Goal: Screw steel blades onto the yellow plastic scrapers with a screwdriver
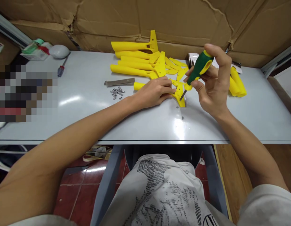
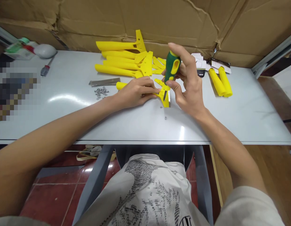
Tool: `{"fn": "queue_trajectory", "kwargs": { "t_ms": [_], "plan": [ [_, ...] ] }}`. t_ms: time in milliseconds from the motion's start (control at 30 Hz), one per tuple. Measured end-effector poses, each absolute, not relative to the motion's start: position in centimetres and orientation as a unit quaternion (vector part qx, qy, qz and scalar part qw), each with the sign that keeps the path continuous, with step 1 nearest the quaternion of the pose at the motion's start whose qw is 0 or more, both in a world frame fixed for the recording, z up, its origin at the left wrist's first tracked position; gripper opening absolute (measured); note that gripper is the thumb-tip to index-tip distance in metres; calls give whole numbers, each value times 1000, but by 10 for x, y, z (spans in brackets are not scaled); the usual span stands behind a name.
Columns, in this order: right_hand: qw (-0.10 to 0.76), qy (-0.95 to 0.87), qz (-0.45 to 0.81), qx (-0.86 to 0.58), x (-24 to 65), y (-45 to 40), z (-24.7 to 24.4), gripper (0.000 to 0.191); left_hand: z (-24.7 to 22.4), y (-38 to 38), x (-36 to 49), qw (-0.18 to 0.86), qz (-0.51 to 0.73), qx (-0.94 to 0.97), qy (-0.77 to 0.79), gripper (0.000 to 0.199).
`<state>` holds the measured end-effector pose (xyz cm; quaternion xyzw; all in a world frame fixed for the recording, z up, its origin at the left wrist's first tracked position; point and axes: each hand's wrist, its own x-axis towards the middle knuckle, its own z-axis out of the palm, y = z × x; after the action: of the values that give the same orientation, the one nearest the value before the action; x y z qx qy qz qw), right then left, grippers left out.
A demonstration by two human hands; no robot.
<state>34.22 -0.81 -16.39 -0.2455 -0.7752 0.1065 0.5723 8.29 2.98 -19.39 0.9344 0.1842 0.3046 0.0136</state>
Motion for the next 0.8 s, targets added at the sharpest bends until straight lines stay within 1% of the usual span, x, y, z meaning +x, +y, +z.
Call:
{"fn": "queue_trajectory", "kwargs": {
  "t_ms": [233,367,567,800],
  "plan": [
    [561,-775,157,-245,347,-6,-160,72,-194,31,83,1,307,934,180,27],
    [580,-764,155,-236,346,-1,-163,74,-193,30,83,15,306,934,182,26],
    [586,-757,168,-234,347,3,-167,75,-191,28,83,22,308,933,183,23],
    [572,-762,180,-245,347,2,-165,76,-194,30,84,12,307,934,184,23]
  ]
}}
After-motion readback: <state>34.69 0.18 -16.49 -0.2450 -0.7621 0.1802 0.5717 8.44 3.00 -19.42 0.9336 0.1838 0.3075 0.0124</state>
